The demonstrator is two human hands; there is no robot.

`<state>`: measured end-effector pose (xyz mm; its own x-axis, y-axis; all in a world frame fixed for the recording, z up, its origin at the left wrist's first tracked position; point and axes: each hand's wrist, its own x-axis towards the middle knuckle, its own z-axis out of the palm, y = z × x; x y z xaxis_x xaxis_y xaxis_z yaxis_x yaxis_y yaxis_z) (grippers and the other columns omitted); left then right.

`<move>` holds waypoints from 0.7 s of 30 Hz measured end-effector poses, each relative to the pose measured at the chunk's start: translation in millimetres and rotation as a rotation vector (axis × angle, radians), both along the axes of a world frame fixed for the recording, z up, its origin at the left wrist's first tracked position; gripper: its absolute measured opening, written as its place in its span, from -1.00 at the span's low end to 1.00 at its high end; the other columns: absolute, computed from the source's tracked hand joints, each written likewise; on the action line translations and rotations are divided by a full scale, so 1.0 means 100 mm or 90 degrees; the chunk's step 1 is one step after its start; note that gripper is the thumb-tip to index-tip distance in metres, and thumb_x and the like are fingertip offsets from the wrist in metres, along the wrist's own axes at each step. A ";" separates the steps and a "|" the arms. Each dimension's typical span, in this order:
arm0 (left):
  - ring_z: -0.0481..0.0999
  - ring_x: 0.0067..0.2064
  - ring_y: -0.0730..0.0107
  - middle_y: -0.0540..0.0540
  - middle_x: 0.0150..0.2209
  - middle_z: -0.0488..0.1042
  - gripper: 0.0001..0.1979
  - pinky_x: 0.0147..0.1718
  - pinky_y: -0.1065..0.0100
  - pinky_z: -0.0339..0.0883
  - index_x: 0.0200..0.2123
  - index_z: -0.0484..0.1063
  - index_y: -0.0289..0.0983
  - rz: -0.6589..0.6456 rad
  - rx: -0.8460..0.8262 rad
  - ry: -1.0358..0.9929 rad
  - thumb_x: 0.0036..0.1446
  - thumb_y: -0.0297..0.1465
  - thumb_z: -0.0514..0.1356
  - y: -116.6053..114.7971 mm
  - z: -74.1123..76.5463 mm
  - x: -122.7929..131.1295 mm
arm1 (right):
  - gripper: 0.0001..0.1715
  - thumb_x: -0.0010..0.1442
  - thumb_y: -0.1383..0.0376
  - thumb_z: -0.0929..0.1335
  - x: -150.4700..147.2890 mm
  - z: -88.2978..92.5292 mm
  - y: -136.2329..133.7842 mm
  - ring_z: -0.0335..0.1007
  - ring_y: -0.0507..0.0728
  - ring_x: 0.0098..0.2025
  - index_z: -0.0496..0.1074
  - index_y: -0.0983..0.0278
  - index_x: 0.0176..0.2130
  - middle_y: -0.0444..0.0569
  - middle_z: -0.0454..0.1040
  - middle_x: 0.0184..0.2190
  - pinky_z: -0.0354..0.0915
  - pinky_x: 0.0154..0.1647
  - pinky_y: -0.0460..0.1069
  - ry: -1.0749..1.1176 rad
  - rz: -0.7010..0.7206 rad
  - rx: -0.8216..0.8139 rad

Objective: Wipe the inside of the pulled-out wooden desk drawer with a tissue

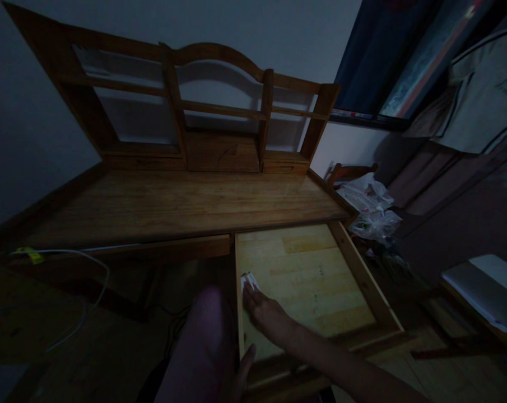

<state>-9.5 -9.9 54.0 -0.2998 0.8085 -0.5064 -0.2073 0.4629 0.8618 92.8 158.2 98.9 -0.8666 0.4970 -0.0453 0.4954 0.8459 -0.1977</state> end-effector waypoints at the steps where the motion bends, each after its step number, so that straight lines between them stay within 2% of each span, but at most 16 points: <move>1: 0.34 0.48 -0.10 -0.21 0.45 0.40 -0.41 0.46 -0.24 0.20 0.33 0.48 -0.06 0.001 -0.001 0.012 0.36 0.05 0.28 0.05 -0.05 -0.01 | -0.09 0.22 0.70 0.25 0.02 -0.01 0.01 0.08 0.37 0.57 0.14 0.63 0.51 0.49 0.03 0.55 0.30 0.50 0.13 -0.006 -0.003 0.002; 4: 0.30 0.51 -0.11 -0.23 0.42 0.45 -0.42 0.52 -0.25 0.05 0.23 0.54 -0.12 0.010 0.003 0.049 0.29 0.06 0.33 0.16 -0.20 -0.03 | -0.10 0.21 0.70 0.23 0.11 -0.08 0.05 0.13 0.35 0.56 0.21 0.57 0.49 0.44 0.09 0.54 0.35 0.47 0.14 -0.019 -0.025 0.009; 8: 0.30 0.51 -0.12 -0.20 0.32 0.56 -0.38 0.61 0.01 -0.11 0.10 0.59 -0.17 0.029 0.008 0.075 0.16 0.13 0.37 0.13 -0.41 -0.02 | 0.05 0.13 0.71 0.23 0.32 -0.12 0.18 0.05 0.30 0.58 0.11 0.47 0.55 0.39 0.06 0.56 0.36 0.46 0.13 0.004 -0.065 0.012; 12: 0.21 0.56 -0.15 -0.31 0.39 0.47 -0.28 0.60 0.00 -0.11 0.20 0.50 -0.29 0.057 -0.028 0.061 0.24 0.15 0.23 0.08 -0.63 0.03 | 0.09 0.10 0.70 0.20 0.63 -0.06 0.38 0.03 0.28 0.59 0.08 0.47 0.56 0.37 0.06 0.57 0.34 0.47 0.14 0.017 -0.109 -0.007; 15: 0.11 0.60 -0.12 -0.37 0.49 0.32 -0.21 0.60 0.05 -0.14 0.31 0.40 -0.33 0.058 -0.009 0.096 0.22 0.09 0.26 0.09 -0.78 0.04 | 0.07 0.10 0.68 0.17 0.89 -0.02 0.56 0.10 0.26 0.57 0.12 0.45 0.55 0.32 0.10 0.56 0.31 0.49 0.17 0.049 -0.150 -0.004; 17: 0.08 0.61 -0.11 -0.41 0.52 0.26 -0.16 0.61 0.01 -0.20 0.39 0.31 -0.38 0.049 -0.006 0.087 0.23 0.07 0.25 0.10 -0.86 0.04 | 0.06 0.11 0.68 0.16 1.09 -0.03 0.69 0.15 0.24 0.55 0.13 0.44 0.55 0.30 0.15 0.54 0.28 0.50 0.18 0.070 -0.183 0.008; 19: 0.06 0.61 -0.13 -0.41 0.53 0.23 -0.12 0.61 -0.06 -0.24 0.43 0.26 -0.38 0.044 -0.006 0.069 0.25 0.09 0.22 0.10 -0.92 0.04 | 0.05 0.12 0.69 0.15 1.29 -0.04 0.82 0.19 0.22 0.54 0.15 0.44 0.55 0.28 0.17 0.54 0.28 0.50 0.16 0.077 -0.224 0.029; 21: 0.12 0.60 -0.15 -0.35 0.54 0.25 -0.12 0.61 -0.05 -0.19 0.42 0.29 -0.32 0.050 -0.004 0.071 0.23 0.13 0.23 0.08 -0.96 0.04 | 0.06 0.10 0.70 0.14 1.50 -0.06 0.94 0.27 0.22 0.50 0.18 0.43 0.54 0.27 0.19 0.53 0.33 0.46 0.12 0.063 -0.276 0.048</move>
